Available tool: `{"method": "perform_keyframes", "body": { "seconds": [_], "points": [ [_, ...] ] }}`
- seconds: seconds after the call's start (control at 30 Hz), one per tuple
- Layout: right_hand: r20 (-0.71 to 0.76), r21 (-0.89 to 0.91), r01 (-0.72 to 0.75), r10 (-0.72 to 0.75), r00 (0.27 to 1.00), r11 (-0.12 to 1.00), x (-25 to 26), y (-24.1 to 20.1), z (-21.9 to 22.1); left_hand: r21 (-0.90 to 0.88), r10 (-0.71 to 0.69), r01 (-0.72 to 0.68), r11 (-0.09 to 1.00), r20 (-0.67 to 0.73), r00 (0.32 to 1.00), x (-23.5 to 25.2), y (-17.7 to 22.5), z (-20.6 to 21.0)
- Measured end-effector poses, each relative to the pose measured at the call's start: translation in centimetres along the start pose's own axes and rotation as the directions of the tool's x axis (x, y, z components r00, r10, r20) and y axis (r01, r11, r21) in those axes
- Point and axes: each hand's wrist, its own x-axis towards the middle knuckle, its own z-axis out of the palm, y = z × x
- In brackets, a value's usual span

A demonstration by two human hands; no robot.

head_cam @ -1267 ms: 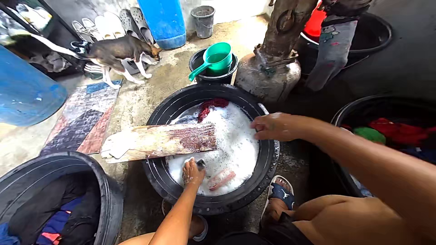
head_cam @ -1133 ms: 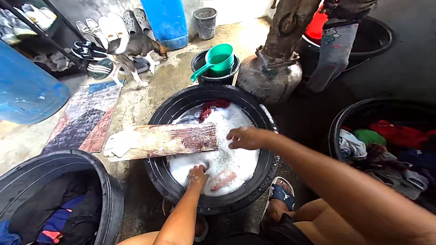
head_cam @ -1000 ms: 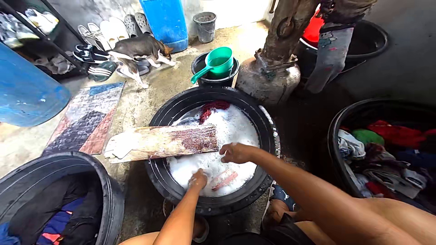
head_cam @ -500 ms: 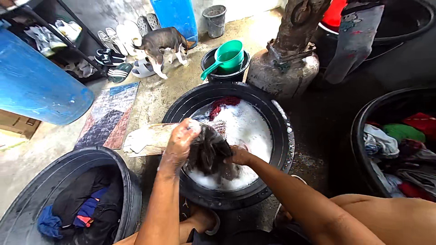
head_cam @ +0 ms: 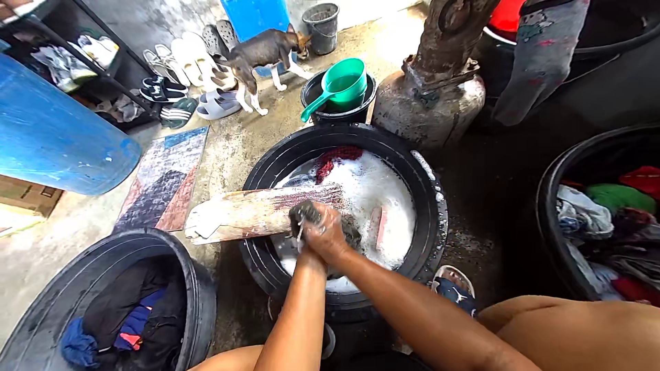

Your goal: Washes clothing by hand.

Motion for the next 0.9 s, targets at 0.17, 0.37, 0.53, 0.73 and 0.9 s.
{"method": "perform_keyframes", "body": {
  "seconds": [0.17,0.37,0.53,0.73,0.9],
  "points": [
    [-0.048,-0.096,-0.242,0.239,0.970,0.965,4.9,1.1,-3.3,-0.165,-0.101,0.110,0.980,0.065,0.993,0.7,1.0,3.7],
    [0.079,-0.155,0.180,-0.170,0.982,0.971,-0.1,0.9,-2.9,-0.166,0.031,-0.001,0.986,0.176,0.984,2.4,-1.5,-0.6],
    [0.241,-0.380,-0.387,0.494,0.836,0.840,4.9,4.8,-8.6,0.192,-0.078,0.067,0.979,0.051,0.996,4.7,0.8,-2.5],
    [0.502,-0.237,-0.391,0.457,0.734,0.889,5.2,2.2,-8.4,0.609,0.319,-0.554,0.567,0.457,0.830,6.6,-0.3,-3.1],
    [0.468,-0.319,-0.309,0.432,0.771,0.896,5.8,0.2,-8.8,0.807,0.530,-0.581,0.103,0.449,0.719,3.7,1.2,-0.6]
  ]
}}
